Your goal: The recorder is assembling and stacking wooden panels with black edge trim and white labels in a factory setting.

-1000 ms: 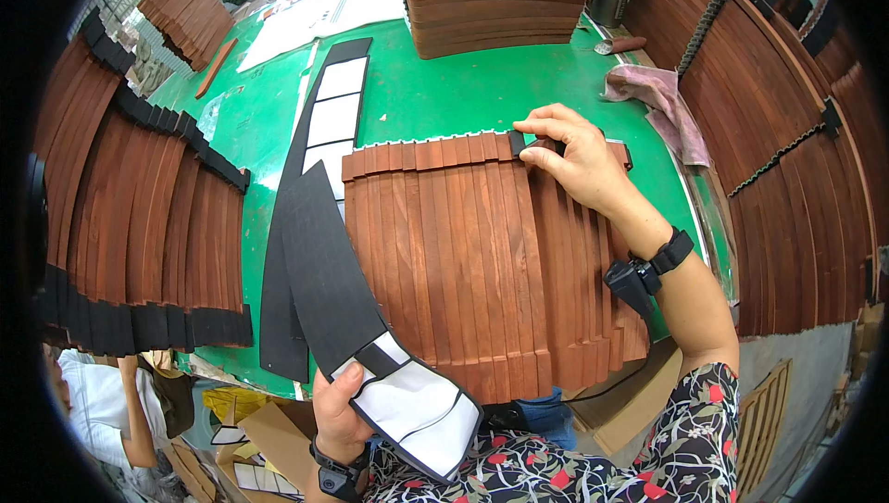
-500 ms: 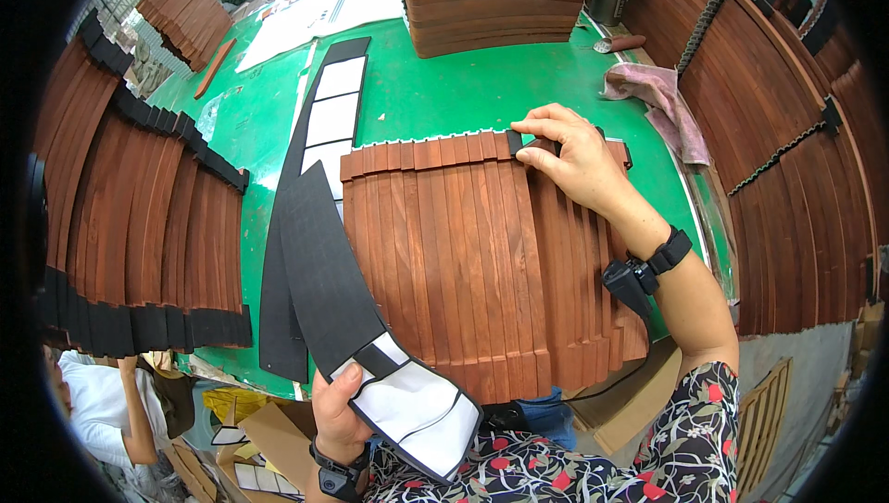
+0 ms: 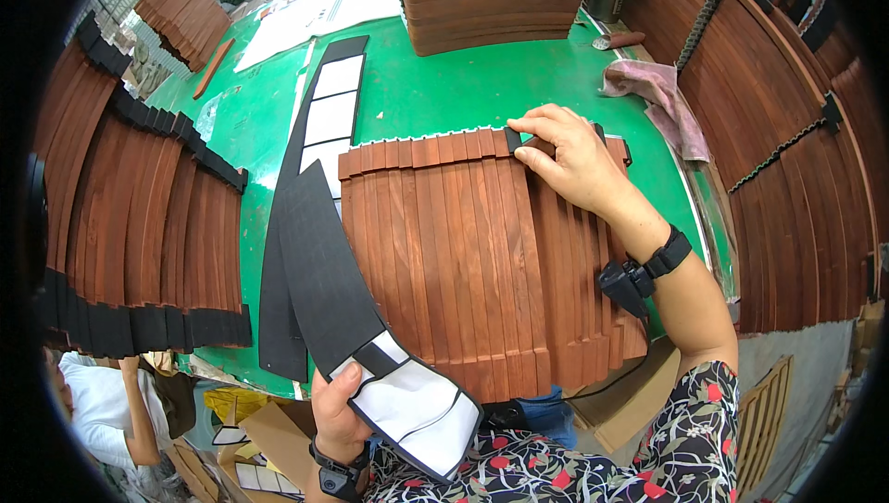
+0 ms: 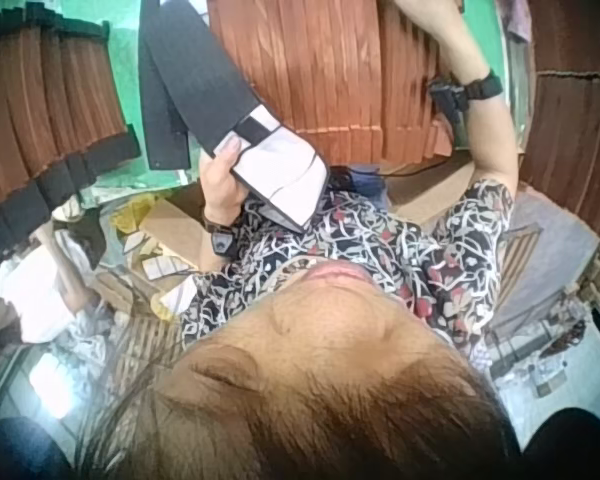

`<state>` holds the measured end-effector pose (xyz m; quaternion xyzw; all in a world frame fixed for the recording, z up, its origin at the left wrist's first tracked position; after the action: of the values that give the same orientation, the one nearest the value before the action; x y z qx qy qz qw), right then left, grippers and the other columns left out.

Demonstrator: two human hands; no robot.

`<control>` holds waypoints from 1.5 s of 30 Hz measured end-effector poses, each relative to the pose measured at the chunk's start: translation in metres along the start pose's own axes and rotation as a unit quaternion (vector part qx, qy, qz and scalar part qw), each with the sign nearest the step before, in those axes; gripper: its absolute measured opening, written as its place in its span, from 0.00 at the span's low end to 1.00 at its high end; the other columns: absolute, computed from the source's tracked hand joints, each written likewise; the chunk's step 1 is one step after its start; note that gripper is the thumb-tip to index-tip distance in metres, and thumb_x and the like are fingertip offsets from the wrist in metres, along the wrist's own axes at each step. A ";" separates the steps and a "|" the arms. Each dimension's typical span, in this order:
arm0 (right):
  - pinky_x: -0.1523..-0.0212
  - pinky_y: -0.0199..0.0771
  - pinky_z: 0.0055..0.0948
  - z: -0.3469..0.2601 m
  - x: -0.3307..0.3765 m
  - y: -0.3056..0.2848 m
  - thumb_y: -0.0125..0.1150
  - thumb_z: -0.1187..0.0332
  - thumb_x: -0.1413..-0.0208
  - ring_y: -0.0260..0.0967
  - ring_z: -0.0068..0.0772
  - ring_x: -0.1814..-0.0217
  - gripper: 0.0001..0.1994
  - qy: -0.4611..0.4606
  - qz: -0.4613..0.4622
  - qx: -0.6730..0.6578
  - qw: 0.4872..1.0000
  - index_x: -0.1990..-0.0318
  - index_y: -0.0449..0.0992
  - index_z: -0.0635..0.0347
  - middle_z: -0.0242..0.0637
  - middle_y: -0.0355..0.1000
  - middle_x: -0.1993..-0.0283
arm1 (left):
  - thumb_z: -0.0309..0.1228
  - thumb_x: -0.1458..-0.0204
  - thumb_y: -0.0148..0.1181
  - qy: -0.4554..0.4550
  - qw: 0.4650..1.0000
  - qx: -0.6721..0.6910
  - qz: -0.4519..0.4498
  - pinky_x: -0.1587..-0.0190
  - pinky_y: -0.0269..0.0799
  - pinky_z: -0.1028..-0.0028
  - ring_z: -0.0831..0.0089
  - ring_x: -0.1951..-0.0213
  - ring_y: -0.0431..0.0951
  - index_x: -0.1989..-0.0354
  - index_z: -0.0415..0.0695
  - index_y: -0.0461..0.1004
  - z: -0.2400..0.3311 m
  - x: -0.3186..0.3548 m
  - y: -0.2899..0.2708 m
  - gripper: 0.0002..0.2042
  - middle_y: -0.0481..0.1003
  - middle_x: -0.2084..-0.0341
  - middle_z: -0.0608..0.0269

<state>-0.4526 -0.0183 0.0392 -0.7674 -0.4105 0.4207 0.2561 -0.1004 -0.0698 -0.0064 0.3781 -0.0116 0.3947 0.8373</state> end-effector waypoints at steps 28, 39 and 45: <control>0.41 0.65 0.45 -0.038 0.016 0.005 0.56 0.80 0.49 0.71 0.45 0.46 0.16 -0.127 0.035 0.264 0.955 0.52 0.76 0.62 0.41 0.74 0.46 | 0.24 0.45 0.51 0.006 1.000 -0.003 -0.017 0.49 0.75 0.62 0.60 0.52 0.78 0.43 0.36 0.65 -0.003 0.000 -0.002 0.20 0.75 0.52 0.51; 0.34 0.54 0.49 -0.029 0.028 -0.005 0.61 0.73 0.49 0.62 0.50 0.35 0.16 -0.033 -0.010 0.326 0.945 0.52 0.72 0.63 0.49 0.69 0.42 | 0.23 0.43 0.55 0.033 0.999 -0.014 -0.019 0.51 0.73 0.69 0.69 0.54 0.77 0.48 0.37 0.69 0.002 0.005 -0.007 0.14 0.76 0.55 0.58; 0.38 0.63 0.45 -0.119 0.020 -0.020 0.65 0.77 0.54 0.64 0.50 0.39 0.18 -0.086 0.009 0.147 0.985 0.53 0.74 0.60 0.47 0.68 0.41 | 0.24 0.43 0.55 0.049 0.996 -0.055 -0.046 0.51 0.73 0.70 0.70 0.54 0.77 0.46 0.37 0.68 0.013 0.001 -0.009 0.16 0.76 0.54 0.59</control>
<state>-0.3529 0.0039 0.1061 -0.6859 -0.3579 0.5433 0.3261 -0.0899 -0.0812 -0.0025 0.3117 0.0255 0.3726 0.8737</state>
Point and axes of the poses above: each hand's wrist, its own x-axis away from the middle knuckle, its own y-axis out of the palm, z = x × y, the point moved 6 cm from there along -x, towards the middle knuckle
